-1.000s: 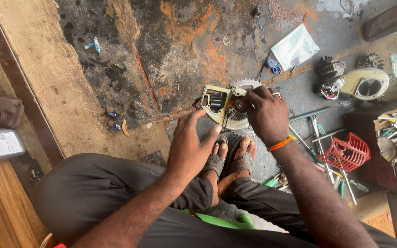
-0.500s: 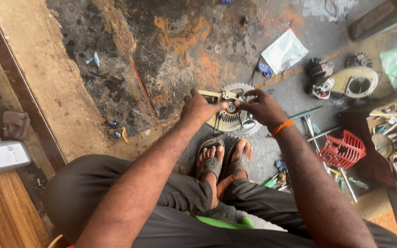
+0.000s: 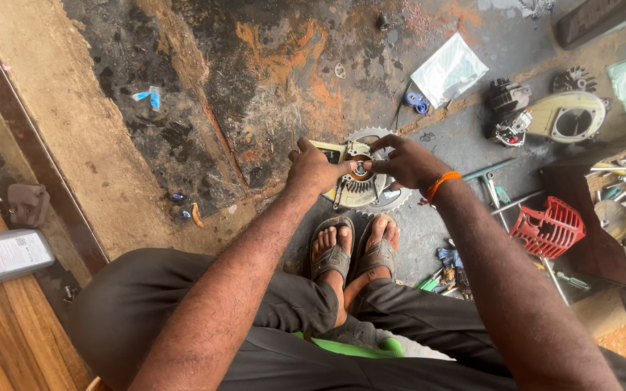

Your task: The person cleans a mechanical housing with a rag, then uses a screwdriver and pliers to adjust internal components. They manipulate wires and small parts within the housing while sitting on the floor.

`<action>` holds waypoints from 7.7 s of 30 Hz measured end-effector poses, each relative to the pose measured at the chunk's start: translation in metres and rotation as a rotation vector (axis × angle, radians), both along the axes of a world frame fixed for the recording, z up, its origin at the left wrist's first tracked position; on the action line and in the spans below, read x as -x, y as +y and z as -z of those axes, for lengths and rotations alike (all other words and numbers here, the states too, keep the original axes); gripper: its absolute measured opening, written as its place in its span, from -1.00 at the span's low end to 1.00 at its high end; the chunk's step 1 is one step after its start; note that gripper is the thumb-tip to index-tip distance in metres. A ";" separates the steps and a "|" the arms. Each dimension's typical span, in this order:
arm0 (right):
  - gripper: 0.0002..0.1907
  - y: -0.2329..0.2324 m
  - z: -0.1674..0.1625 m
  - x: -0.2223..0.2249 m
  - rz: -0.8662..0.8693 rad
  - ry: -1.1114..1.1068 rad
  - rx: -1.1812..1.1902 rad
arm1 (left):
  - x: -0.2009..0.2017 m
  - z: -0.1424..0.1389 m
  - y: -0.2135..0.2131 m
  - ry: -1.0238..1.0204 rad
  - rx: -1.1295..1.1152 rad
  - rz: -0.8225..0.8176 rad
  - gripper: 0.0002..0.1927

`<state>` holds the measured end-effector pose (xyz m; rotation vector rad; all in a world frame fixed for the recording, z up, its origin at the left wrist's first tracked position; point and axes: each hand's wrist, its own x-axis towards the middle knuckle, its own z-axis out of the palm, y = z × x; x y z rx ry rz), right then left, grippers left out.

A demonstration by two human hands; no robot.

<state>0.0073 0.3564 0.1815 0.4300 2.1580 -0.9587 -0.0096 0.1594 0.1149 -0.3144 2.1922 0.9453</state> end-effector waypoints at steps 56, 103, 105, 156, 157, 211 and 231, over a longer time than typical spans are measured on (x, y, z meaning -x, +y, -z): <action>-0.23 0.005 0.030 0.009 -0.277 0.135 -0.194 | 0.028 -0.018 0.012 -0.253 0.108 0.117 0.41; -0.36 -0.033 -0.020 -0.094 -0.538 0.904 -0.500 | 0.004 -0.008 -0.016 0.165 0.145 0.078 -0.44; -0.39 -0.035 -0.012 -0.093 -0.512 0.848 -0.552 | 0.003 -0.006 -0.015 0.130 0.143 0.066 -0.45; -0.49 -0.008 -0.009 -0.148 0.305 0.698 0.036 | 0.005 -0.011 -0.035 0.163 -0.438 -0.207 -0.50; -0.44 -0.008 -0.009 -0.148 0.372 0.653 0.088 | 0.000 -0.023 -0.030 0.294 -0.348 -0.120 -0.50; -0.51 0.082 0.008 -0.162 0.736 0.376 0.602 | -0.060 0.006 0.054 0.059 -0.865 -0.406 -0.69; -0.31 0.230 -0.125 -0.454 0.887 0.233 -0.274 | -0.048 0.033 0.011 0.426 0.117 0.107 -0.53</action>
